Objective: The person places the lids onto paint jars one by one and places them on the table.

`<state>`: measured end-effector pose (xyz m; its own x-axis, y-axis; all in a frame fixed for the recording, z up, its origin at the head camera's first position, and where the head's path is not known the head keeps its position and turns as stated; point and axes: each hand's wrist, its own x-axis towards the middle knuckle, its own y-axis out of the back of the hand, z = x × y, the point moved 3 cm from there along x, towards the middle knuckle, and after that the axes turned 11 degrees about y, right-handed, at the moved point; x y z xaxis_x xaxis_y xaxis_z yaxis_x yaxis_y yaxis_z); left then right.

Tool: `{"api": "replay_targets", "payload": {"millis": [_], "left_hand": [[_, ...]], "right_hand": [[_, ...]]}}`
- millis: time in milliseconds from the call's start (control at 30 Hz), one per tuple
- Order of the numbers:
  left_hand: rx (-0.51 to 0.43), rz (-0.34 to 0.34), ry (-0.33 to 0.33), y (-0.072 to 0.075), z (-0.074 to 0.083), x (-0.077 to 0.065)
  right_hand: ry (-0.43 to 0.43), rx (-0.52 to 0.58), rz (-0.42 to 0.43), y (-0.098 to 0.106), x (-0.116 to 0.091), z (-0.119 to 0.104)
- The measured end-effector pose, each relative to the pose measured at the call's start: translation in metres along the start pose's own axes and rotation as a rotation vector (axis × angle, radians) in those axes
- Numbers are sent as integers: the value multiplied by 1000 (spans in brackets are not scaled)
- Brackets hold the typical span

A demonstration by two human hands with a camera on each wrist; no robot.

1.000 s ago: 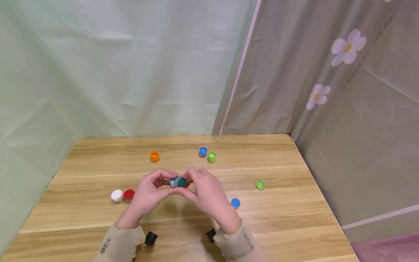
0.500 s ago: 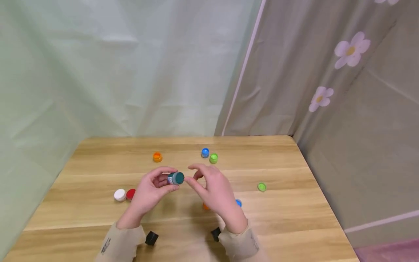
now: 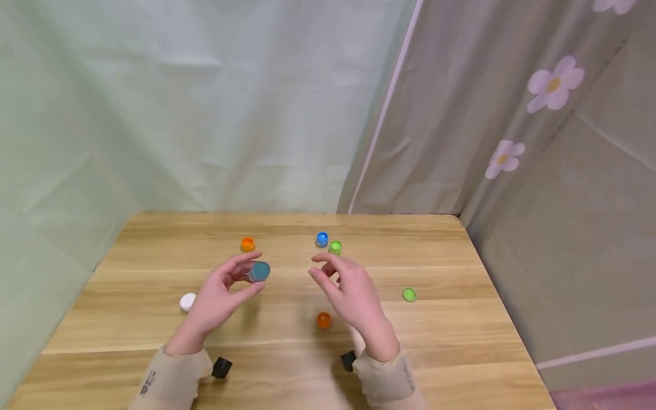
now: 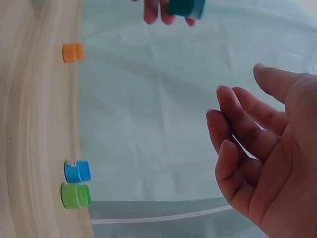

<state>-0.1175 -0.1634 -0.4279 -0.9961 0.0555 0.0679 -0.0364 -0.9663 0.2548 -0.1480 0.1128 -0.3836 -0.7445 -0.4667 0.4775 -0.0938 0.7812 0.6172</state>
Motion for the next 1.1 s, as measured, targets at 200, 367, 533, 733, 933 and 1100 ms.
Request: {"api": "replay_targets", "payload": {"millis": [200,367,533,733,933,1100], "left_hand": [[89,-1,32,20,-12,-7],[190,-4,112,33,-23,-14],[325,33,105,43,-31,-16],[418,50,127,46,-39,-17],[491,48,146,46,-44,-18],[567,42,144,46,-48,-18]], "right_hand": [[-3,-20,-7,5,-4,4],[-6,-34,-8,9,-9,9],[-24,-52,-18,13,-13,13],[-41,-73,-37,14,-17,16],[-40,-83,-43,16,-20,17],[-45,-83,-47,17,-22,19]]}}
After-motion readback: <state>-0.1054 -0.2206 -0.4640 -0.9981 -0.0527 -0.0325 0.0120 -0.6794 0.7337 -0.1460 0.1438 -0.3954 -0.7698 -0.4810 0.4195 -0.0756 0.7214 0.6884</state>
